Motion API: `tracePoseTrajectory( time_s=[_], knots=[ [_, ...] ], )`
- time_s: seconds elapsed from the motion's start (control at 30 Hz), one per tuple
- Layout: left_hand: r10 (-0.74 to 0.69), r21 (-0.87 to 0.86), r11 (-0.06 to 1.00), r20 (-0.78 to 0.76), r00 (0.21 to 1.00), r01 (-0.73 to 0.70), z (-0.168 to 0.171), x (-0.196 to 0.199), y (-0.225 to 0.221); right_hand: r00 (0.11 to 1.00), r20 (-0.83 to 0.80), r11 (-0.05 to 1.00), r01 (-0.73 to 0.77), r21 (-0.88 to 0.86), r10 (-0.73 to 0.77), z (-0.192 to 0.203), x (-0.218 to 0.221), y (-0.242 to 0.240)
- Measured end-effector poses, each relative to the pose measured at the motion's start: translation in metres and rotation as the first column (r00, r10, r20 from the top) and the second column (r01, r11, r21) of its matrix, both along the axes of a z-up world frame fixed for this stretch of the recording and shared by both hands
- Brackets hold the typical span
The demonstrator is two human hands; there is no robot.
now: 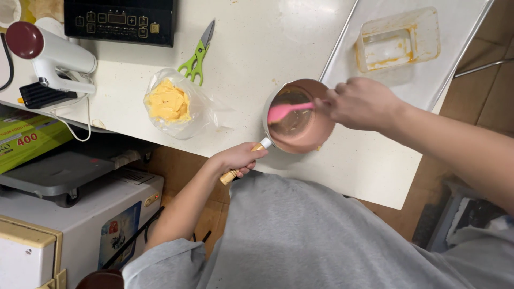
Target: Scoop yellow pastry filling from a pot into a piping bag using a spatula.
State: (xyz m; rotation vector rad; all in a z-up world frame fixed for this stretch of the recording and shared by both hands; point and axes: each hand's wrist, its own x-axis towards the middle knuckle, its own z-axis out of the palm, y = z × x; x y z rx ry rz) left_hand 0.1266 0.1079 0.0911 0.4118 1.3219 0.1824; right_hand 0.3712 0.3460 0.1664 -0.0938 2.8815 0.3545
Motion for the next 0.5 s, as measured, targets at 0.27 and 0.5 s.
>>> tracePoseTrajectory(
  time_s=[0.27, 0.5],
  knots=[
    [0.165, 0.006, 0.986, 0.091, 0.982, -0.166, -0.038, 0.002, -0.031, 0.705, 0.356, 0.721, 0.684, -0.112, -0.613, 0.006, 0.054, -0.02],
    [0.18, 0.027, 0.983, 0.033, 0.983, -0.181, -0.018, 0.022, -0.03, 0.442, 0.448, 0.37, 0.896, -0.244, -0.777, -0.034, 0.033, -0.046]
  ],
)
